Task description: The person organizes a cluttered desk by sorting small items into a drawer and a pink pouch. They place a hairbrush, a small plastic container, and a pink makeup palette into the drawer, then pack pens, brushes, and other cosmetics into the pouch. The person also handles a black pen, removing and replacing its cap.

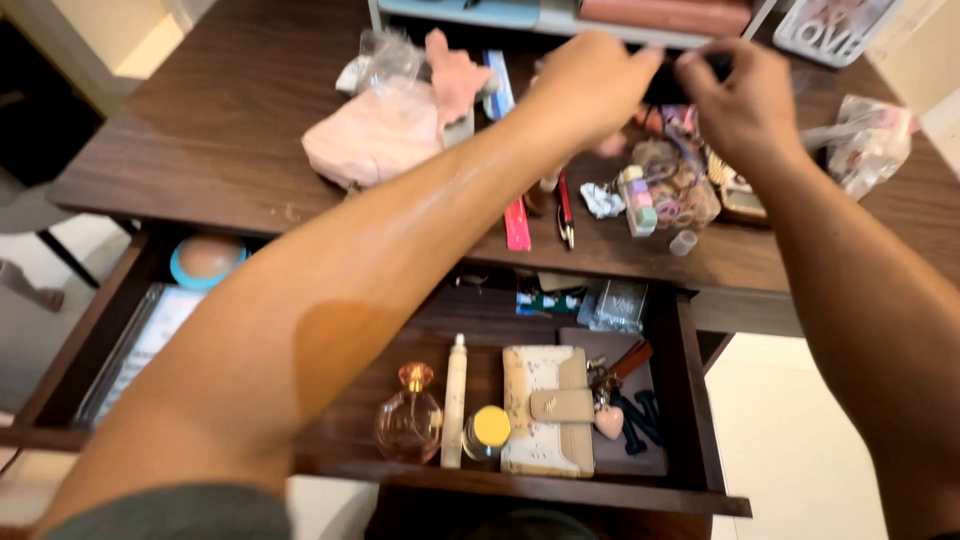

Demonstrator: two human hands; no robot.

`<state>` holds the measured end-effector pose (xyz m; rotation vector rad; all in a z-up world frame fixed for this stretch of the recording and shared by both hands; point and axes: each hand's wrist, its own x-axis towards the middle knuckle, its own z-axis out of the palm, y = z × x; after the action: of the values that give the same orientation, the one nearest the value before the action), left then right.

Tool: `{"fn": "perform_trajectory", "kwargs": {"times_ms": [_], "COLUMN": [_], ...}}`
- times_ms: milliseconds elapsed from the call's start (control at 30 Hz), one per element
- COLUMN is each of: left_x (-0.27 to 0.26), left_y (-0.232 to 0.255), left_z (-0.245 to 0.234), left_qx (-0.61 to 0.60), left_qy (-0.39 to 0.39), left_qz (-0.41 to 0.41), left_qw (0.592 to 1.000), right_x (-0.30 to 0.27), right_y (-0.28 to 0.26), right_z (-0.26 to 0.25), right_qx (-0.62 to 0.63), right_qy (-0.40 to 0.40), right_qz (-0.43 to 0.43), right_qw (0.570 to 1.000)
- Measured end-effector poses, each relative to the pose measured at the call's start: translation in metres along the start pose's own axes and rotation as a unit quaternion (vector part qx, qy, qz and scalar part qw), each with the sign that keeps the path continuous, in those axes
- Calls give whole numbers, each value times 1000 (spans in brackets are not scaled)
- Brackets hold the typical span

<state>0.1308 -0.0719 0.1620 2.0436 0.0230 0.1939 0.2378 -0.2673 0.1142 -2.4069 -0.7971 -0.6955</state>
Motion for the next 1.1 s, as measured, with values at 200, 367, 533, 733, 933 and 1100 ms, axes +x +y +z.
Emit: {"fn": "perform_trajectory", "kwargs": {"times_ms": [200,367,533,733,933,1100], "left_x": [-32,-110,-150,-230,-234,-237], "left_y": [-1,-24,-21,-146,-200,-177], "left_z": [-19,-95,-123,-123,-118,-114], "left_qx": [-244,-158,-71,224,201,175], "left_qy": [-50,-27,-7,-154,-141,-160], "left_qz": [-83,-75,-40,-327,-255,-277], "left_qw": [965,984,997,905,935,931], "right_x": [-29,-54,-95,-98,-120,-137], "right_y": [-30,-51,-5,172,-21,-18], "right_z": [-7,-17,-2,70,-22,-42], "right_qx": [-61,-73,165,195,128,84], "right_qy": [173,66,-55,-98,-96,-127], "right_qz": [-334,-356,-284,-67,-127,0], "right_qw": [925,929,943,974,979,988]}}
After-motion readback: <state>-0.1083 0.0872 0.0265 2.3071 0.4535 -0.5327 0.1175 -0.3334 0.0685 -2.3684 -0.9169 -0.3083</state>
